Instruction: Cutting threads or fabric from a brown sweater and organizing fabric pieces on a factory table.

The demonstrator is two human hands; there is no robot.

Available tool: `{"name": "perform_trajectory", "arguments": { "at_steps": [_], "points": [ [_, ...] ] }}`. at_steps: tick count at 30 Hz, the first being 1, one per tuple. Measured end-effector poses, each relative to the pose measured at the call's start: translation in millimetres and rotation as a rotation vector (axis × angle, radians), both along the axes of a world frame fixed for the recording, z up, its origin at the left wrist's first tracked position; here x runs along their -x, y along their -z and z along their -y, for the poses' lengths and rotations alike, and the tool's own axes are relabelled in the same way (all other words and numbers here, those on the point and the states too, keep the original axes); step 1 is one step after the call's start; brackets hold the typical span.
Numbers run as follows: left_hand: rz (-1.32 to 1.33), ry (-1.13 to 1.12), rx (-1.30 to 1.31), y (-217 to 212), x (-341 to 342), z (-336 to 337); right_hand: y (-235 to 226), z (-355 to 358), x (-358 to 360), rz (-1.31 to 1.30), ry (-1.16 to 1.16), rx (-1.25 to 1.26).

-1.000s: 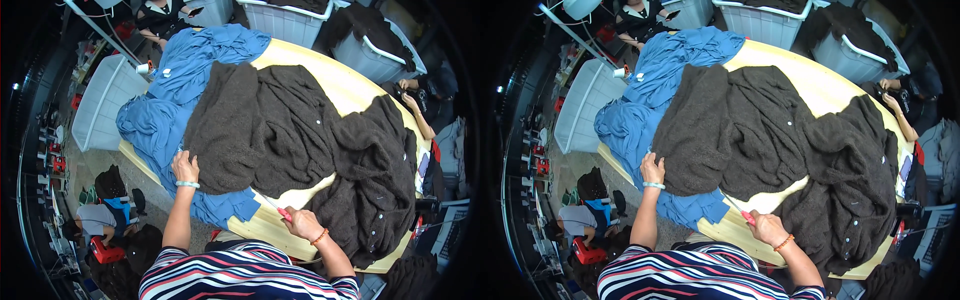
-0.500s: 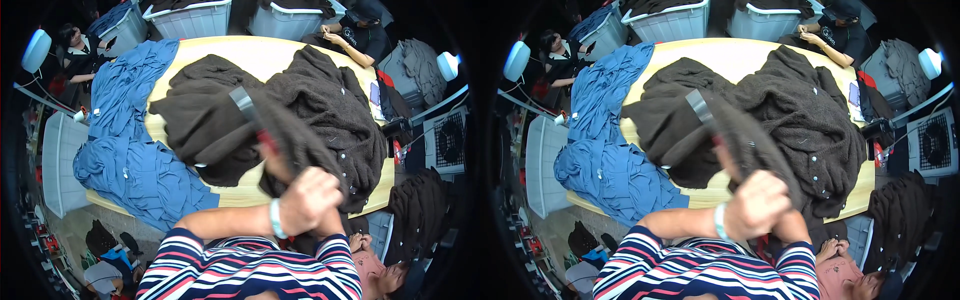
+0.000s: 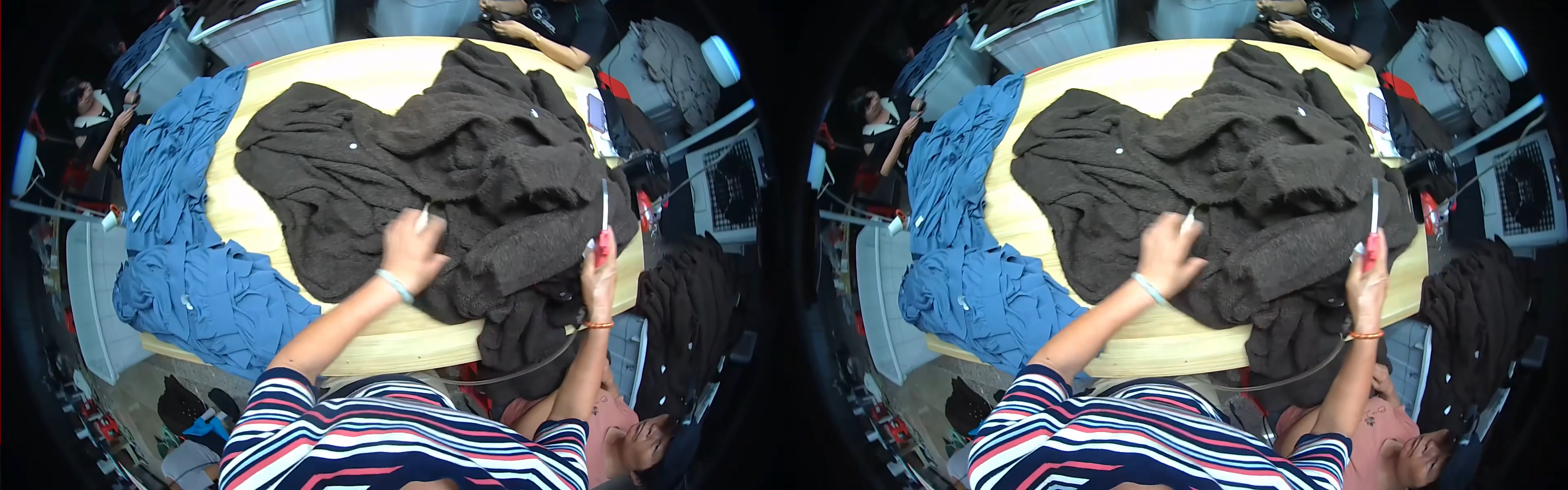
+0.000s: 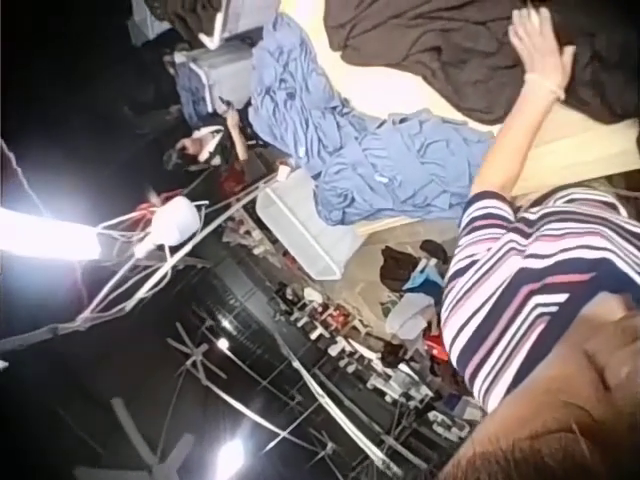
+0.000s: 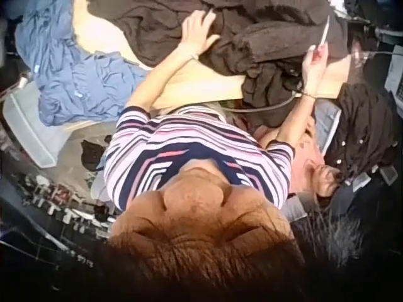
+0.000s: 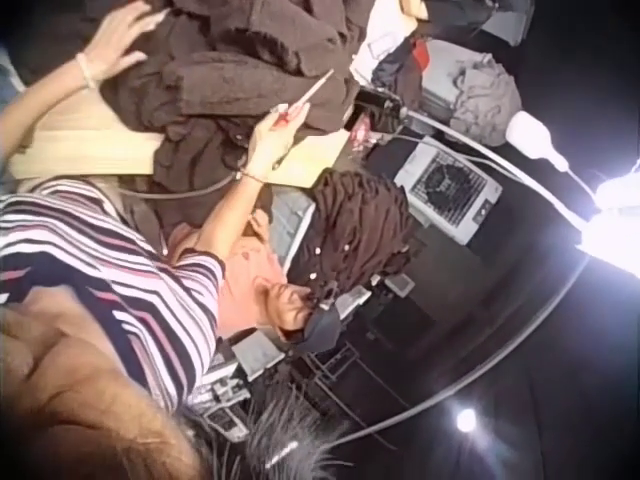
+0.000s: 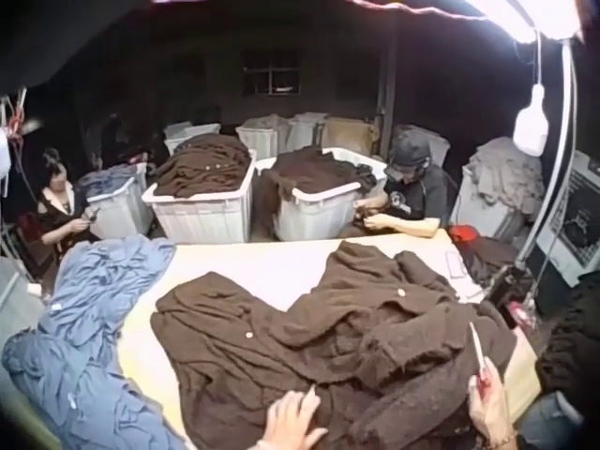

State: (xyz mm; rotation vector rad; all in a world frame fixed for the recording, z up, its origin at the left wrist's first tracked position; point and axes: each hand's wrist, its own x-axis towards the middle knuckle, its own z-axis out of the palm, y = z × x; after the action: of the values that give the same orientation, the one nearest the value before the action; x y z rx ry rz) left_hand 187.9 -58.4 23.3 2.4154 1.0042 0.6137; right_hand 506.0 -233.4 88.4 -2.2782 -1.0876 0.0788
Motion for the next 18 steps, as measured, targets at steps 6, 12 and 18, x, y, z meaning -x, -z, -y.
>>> {"name": "perform_trajectory", "arguments": {
  "at_steps": [6,12,18],
  "points": [
    [-0.517,0.024,-0.051,116.8,151.0,-14.0,-27.3,-25.4,94.4,-0.052,-0.18,-0.013],
    [-1.124,0.216,0.214,68.3,240.3,23.0,-17.5,-35.8,143.2,-0.295,-0.485,0.193],
    [-0.368,-0.087,-0.035,24.6,124.9,-3.8,10.5,-52.4,173.8,-0.3,-0.635,0.419]
  ]
}}
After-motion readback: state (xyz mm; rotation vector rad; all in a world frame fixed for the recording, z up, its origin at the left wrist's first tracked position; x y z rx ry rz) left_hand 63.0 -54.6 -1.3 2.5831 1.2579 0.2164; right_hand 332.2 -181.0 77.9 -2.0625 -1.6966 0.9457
